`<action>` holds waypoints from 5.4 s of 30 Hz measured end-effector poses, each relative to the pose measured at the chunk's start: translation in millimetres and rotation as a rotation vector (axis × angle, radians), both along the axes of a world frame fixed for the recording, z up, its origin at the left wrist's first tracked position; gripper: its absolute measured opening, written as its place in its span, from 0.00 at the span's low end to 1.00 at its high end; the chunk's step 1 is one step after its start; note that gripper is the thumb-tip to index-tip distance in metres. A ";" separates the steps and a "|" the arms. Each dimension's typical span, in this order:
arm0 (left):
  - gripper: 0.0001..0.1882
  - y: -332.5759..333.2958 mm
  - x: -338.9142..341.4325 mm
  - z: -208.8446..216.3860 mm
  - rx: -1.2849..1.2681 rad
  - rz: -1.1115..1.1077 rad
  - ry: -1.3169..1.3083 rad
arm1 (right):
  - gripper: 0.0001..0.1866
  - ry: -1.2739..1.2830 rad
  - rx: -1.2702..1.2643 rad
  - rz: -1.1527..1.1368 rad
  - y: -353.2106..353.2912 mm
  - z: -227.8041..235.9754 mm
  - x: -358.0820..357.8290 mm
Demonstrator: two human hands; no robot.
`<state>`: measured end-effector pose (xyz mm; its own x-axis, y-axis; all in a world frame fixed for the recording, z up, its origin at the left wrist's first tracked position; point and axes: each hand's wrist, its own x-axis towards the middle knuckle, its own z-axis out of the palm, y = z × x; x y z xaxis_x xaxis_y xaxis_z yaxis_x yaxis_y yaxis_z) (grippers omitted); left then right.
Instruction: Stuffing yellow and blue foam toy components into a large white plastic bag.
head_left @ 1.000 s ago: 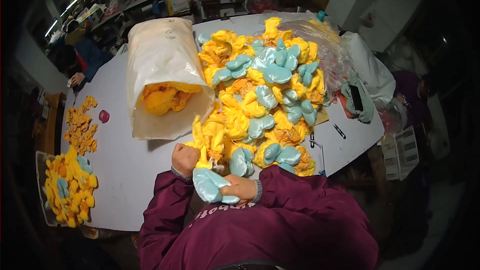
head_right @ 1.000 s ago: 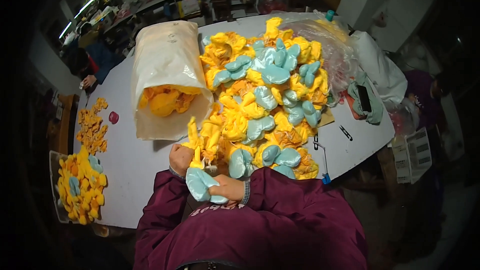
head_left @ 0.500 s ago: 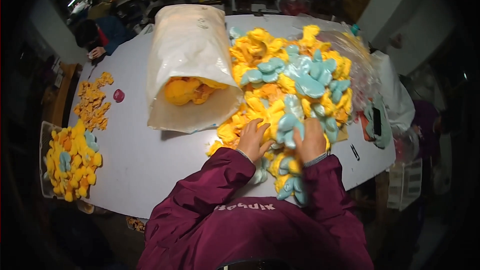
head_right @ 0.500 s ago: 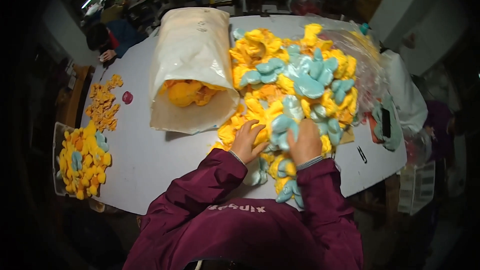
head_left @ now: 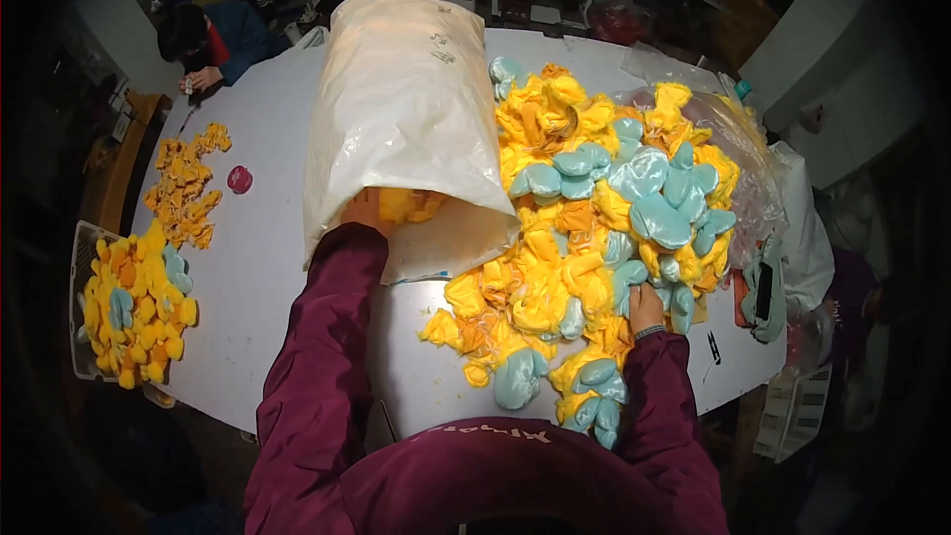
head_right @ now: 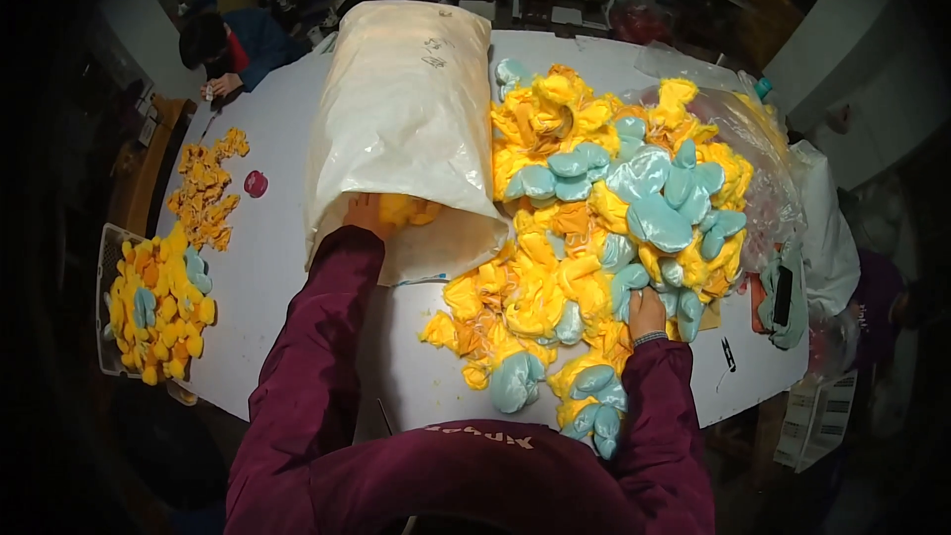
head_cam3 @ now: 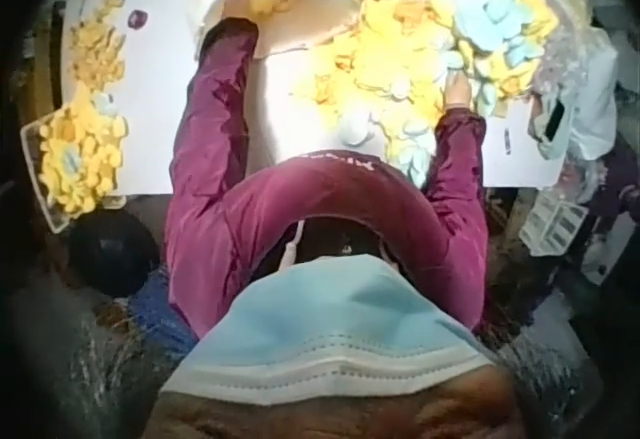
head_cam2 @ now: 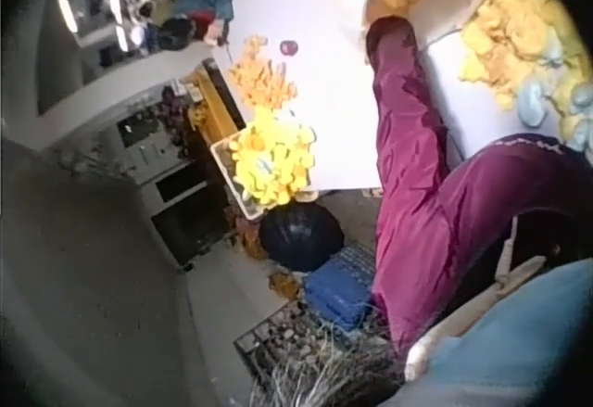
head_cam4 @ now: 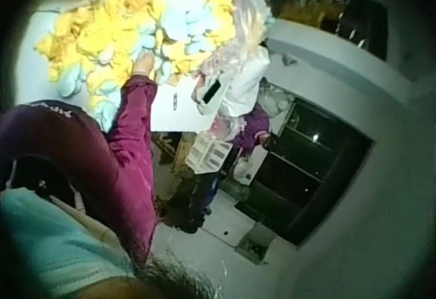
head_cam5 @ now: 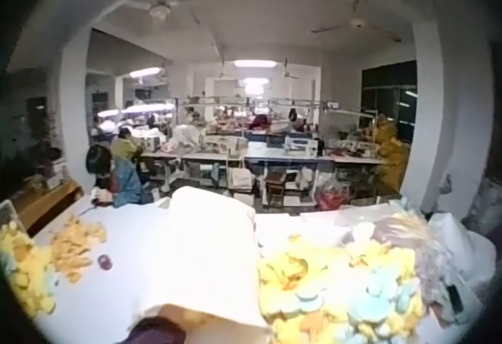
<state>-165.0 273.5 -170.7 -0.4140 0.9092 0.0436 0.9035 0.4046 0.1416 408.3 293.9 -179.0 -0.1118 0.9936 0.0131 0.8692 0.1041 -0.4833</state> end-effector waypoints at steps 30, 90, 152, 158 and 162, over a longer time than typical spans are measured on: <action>0.20 -291.3 221.7 136.5 0.563 -0.034 -2.339 | 0.18 0.502 0.576 0.798 -240.2 207.1 -193.2; 0.09 -305.9 235.0 208.9 0.895 -0.123 -0.649 | 0.13 1.612 -1.014 0.180 -289.5 203.3 -199.2; 0.11 -288.8 224.6 200.0 0.244 -0.383 -1.309 | 0.06 -0.225 0.083 0.850 -243.4 182.4 -169.8; 0.14 -292.6 222.7 218.2 0.517 -0.157 -1.696 | 0.09 0.018 0.297 0.770 -234.8 224.8 -162.8; 0.16 -301.4 231.7 205.9 0.753 -0.091 -1.838 | 0.11 0.170 0.326 0.708 -223.8 244.7 -165.3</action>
